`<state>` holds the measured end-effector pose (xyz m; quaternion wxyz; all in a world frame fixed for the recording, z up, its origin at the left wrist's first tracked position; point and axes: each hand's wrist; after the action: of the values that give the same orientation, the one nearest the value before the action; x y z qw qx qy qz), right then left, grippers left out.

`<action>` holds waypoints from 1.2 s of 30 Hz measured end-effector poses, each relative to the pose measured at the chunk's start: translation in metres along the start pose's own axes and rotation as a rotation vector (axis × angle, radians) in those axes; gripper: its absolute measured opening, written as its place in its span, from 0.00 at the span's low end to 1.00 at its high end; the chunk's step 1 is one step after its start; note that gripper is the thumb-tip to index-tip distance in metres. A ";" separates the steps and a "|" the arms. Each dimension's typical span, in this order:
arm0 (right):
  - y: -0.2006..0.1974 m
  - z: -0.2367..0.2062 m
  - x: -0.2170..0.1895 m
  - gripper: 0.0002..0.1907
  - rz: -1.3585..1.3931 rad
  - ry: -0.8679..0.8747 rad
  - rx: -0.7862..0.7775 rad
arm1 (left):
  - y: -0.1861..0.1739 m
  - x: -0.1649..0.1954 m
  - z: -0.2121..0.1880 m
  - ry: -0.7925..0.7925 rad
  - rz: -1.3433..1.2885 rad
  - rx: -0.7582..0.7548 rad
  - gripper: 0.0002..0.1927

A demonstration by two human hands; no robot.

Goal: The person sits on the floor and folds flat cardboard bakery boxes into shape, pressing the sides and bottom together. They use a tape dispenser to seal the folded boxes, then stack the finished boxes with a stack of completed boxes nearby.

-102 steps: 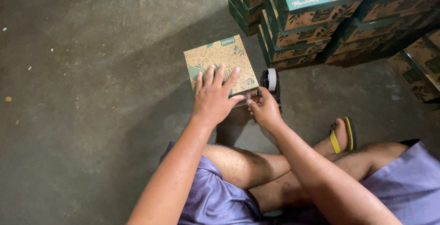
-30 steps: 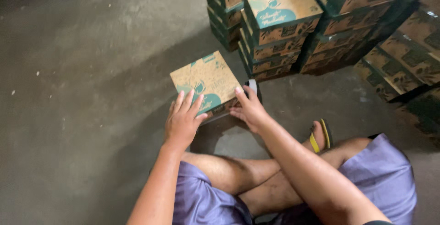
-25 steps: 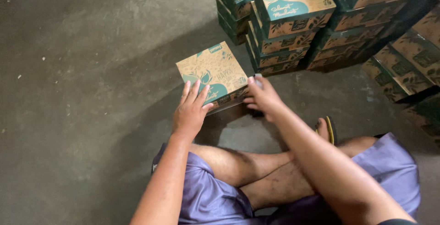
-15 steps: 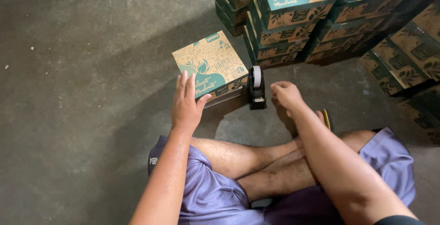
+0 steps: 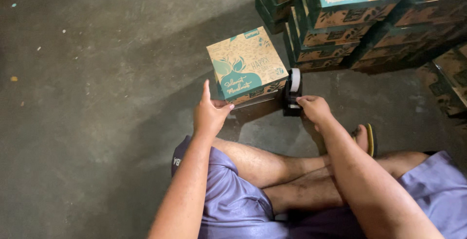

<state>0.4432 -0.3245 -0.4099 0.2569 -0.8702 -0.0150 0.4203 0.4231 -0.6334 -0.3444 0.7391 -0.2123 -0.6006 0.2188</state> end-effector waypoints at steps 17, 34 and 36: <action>0.005 0.002 -0.008 0.13 0.337 0.123 -0.160 | 0.136 0.040 -0.016 0.000 -0.274 -0.597 0.38; 0.010 -0.053 0.069 0.11 0.255 0.358 -0.184 | 0.172 0.029 0.000 -0.352 -0.705 -0.673 0.35; 0.011 -0.059 0.079 0.10 0.239 0.437 -0.157 | 0.172 0.026 -0.001 -0.365 -0.747 -0.675 0.38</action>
<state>0.5357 -0.3401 -0.4422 0.1343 -0.9531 0.1115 0.2471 0.4167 -0.4787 -0.4229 0.5406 -0.1687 -0.7911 -0.2311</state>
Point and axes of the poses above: each hand's wrist, its own z-axis towards the middle knuckle, its own y-axis out of the palm, x = y × z, and after that the axes turned 10 degrees about y, right-handed
